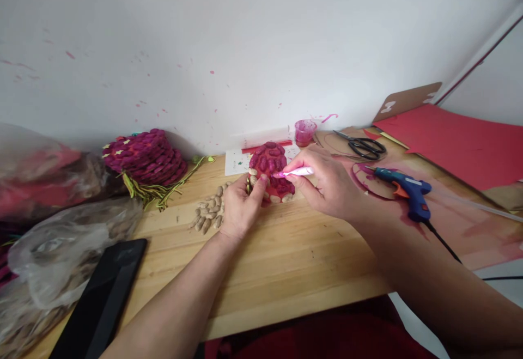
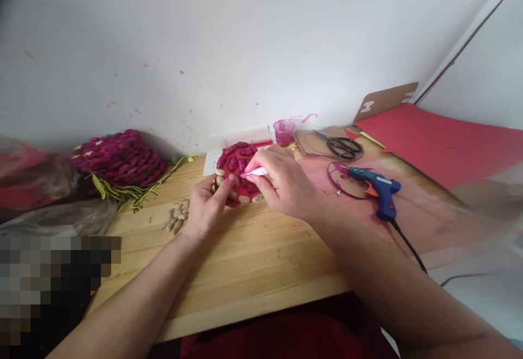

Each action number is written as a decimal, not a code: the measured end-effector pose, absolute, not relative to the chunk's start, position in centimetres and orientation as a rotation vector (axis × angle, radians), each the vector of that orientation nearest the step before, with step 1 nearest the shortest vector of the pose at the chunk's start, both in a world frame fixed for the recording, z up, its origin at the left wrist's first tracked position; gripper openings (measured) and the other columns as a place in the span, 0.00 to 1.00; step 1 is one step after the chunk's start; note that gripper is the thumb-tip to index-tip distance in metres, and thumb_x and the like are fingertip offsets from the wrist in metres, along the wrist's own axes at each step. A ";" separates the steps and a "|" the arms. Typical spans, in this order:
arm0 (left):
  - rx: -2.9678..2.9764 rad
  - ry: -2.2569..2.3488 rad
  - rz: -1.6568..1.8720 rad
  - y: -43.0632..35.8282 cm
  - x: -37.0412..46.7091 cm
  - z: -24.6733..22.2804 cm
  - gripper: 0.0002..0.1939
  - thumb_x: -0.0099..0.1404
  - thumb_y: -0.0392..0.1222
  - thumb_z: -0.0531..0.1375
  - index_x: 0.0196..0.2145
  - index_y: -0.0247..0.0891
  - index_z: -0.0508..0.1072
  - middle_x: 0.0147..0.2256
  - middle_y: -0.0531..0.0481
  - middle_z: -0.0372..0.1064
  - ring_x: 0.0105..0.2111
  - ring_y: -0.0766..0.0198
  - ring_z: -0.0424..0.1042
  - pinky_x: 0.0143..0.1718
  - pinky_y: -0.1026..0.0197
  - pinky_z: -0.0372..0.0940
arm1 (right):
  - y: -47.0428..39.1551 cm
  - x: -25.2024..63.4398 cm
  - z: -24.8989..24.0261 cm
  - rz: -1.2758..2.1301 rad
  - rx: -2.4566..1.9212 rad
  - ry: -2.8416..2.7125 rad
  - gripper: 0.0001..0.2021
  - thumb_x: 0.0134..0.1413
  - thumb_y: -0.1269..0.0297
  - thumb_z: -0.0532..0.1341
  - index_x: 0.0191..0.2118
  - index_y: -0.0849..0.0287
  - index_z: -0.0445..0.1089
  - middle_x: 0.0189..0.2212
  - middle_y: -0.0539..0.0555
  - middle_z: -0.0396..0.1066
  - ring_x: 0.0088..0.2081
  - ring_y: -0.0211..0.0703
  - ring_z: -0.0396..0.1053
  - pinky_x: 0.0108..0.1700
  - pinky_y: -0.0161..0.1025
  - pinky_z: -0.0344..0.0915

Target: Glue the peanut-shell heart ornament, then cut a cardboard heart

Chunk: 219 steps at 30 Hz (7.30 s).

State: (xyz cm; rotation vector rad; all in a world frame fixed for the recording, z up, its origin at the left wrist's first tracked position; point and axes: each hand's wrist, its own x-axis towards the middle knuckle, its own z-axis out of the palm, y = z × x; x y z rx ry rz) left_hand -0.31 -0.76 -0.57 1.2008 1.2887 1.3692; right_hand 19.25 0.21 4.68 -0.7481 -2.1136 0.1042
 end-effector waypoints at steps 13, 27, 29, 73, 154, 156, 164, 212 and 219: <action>1.246 1.197 1.356 -0.8 -0.2 0.0 0.21 0.59 0.59 0.67 0.26 0.36 0.71 0.20 0.51 0.71 0.18 0.64 0.71 0.22 0.63 0.70 | 0.5 20.2 5.2 0.216 -0.826 -1.968 0.00 0.61 0.67 0.61 0.38 0.56 0.69 0.33 0.53 0.73 0.37 0.46 0.70 0.43 0.45 0.64; 1.192 1.002 1.346 -0.5 -0.5 -0.8 0.17 0.61 0.55 0.66 0.30 0.37 0.73 0.23 0.53 0.72 0.20 0.66 0.71 0.23 0.63 0.71 | 0.8 20.7 5.1 0.257 -0.834 -1.880 0.01 0.62 0.65 0.62 0.37 0.55 0.69 0.33 0.52 0.72 0.39 0.46 0.68 0.44 0.46 0.63; 1.195 1.002 1.342 -0.5 -0.6 -0.8 0.17 0.61 0.55 0.66 0.30 0.37 0.73 0.23 0.53 0.71 0.20 0.66 0.70 0.23 0.63 0.71 | 0.9 20.7 5.0 0.280 -0.836 -1.834 0.01 0.63 0.64 0.61 0.38 0.54 0.69 0.32 0.51 0.71 0.39 0.46 0.68 0.44 0.46 0.63; 1.091 0.905 1.435 0.0 -0.8 -1.4 0.15 0.61 0.51 0.68 0.31 0.35 0.76 0.25 0.52 0.70 0.23 0.67 0.69 0.23 0.65 0.69 | 0.3 20.5 5.7 0.244 -0.836 -1.846 0.02 0.62 0.67 0.62 0.36 0.55 0.69 0.30 0.50 0.70 0.36 0.43 0.66 0.41 0.45 0.60; 1.531 1.295 1.419 -0.5 -1.0 -0.6 0.19 0.65 0.55 0.63 0.26 0.38 0.69 0.21 0.50 0.72 0.21 0.65 0.70 0.23 0.65 0.63 | 0.4 19.3 4.4 0.101 -0.713 -2.058 0.02 0.62 0.70 0.61 0.39 0.56 0.69 0.33 0.53 0.74 0.39 0.47 0.68 0.44 0.48 0.60; 1.539 1.298 1.410 -0.5 -1.1 -0.6 0.19 0.65 0.56 0.62 0.27 0.38 0.69 0.21 0.50 0.72 0.21 0.65 0.70 0.23 0.65 0.63 | 0.4 19.3 4.4 0.094 -0.719 -2.061 0.02 0.62 0.70 0.61 0.39 0.56 0.69 0.33 0.52 0.74 0.38 0.46 0.68 0.44 0.47 0.60; 1.140 1.200 1.474 0.1 -0.7 -0.5 0.22 0.57 0.59 0.68 0.27 0.36 0.71 0.20 0.52 0.70 0.18 0.67 0.69 0.21 0.65 0.67 | 0.1 19.5 5.1 0.122 -0.736 -1.991 0.01 0.62 0.69 0.61 0.37 0.56 0.69 0.32 0.52 0.74 0.36 0.45 0.69 0.43 0.46 0.61; 0.745 1.028 1.449 0.3 -0.4 -0.1 0.19 0.50 0.50 0.73 0.30 0.33 0.75 0.24 0.53 0.71 0.21 0.69 0.68 0.20 0.67 0.67 | 0.0 19.1 4.7 0.149 -0.765 -2.024 0.02 0.60 0.69 0.61 0.37 0.54 0.68 0.33 0.53 0.73 0.39 0.47 0.68 0.44 0.47 0.62; 0.686 1.106 1.439 0.5 -0.2 0.1 0.16 0.51 0.47 0.71 0.27 0.33 0.73 0.21 0.53 0.70 0.18 0.70 0.67 0.18 0.68 0.64 | 0.1 19.1 4.6 0.111 -0.752 -2.117 0.03 0.60 0.71 0.60 0.37 0.55 0.68 0.31 0.53 0.72 0.38 0.48 0.66 0.43 0.47 0.60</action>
